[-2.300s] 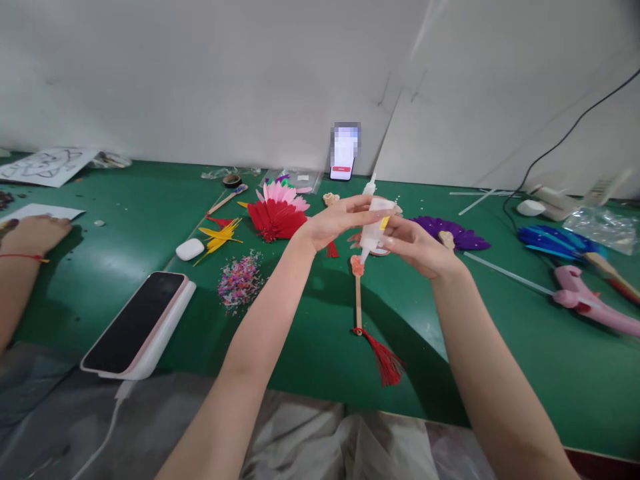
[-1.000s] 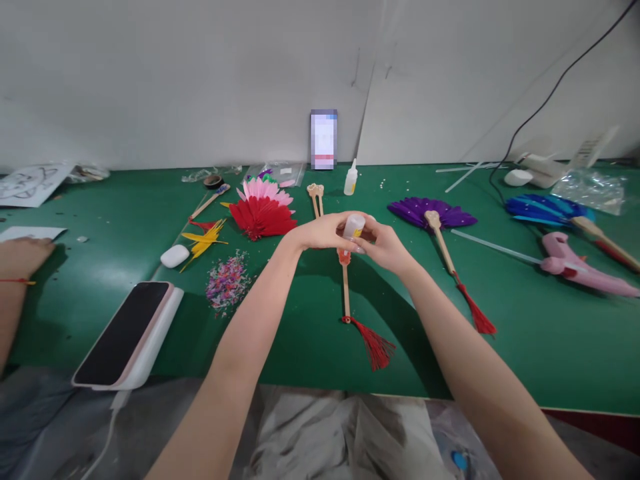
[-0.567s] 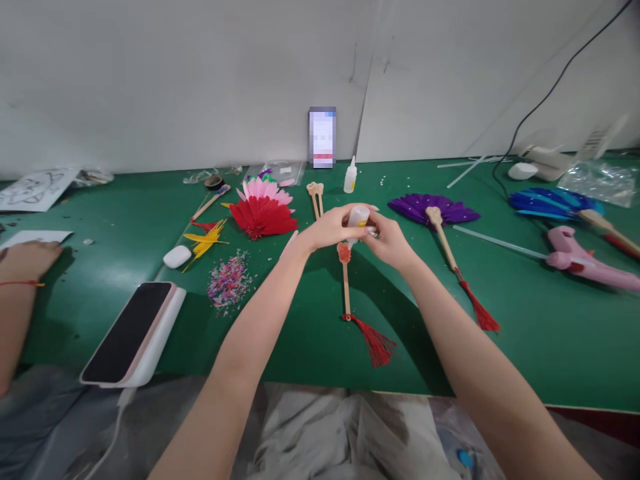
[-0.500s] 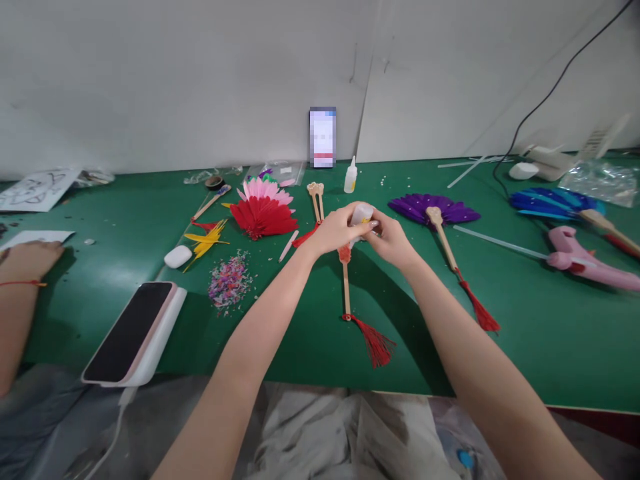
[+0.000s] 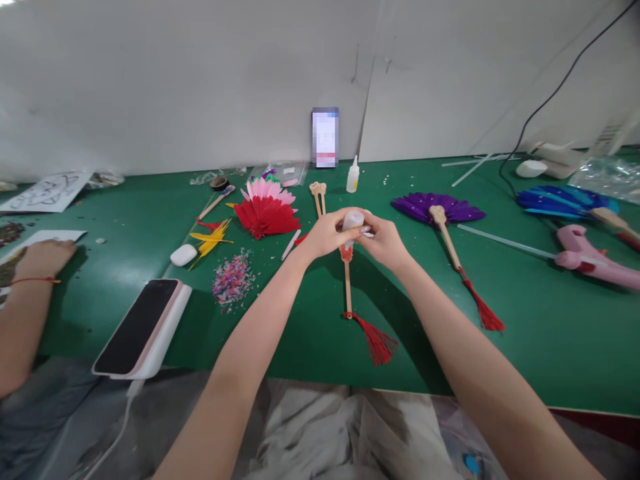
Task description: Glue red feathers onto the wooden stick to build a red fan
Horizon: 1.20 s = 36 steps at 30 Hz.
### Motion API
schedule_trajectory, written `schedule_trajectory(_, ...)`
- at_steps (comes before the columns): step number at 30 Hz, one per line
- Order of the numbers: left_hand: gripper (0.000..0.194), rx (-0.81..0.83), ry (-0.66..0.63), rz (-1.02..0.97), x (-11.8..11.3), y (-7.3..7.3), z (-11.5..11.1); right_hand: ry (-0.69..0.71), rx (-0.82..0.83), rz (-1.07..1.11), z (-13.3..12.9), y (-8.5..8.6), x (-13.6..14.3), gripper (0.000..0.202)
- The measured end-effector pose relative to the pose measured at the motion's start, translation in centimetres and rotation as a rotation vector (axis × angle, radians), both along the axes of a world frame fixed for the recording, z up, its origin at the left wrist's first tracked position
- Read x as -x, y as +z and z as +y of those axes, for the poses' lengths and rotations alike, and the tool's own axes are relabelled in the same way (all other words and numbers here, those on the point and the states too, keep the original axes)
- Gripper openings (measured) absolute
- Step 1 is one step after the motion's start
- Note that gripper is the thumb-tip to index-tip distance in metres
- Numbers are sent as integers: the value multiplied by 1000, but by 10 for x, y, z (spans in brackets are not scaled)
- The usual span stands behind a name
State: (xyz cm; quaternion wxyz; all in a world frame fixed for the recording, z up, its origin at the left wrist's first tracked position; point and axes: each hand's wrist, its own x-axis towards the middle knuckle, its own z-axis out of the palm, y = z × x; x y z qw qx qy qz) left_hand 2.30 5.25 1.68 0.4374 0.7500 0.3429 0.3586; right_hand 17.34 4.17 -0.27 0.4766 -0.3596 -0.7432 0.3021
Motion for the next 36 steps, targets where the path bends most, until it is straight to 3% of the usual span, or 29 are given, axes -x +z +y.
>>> schedule_trajectory(12,40,-63,-25,19,2,9,5,-73,42,47,2,5,1,22)
schedule_trajectory(23,40,-14,-33,112,1,21,4,-23,130,186,3,5,5,27)
schedule_trajectory(30,45,65,-125,55,5,23,5,32,152,148,-2,11,2,35)
schedule_trajectory(36,47,88,-110,16,3,17,6,-96,51,-8,-2,10,2,23)
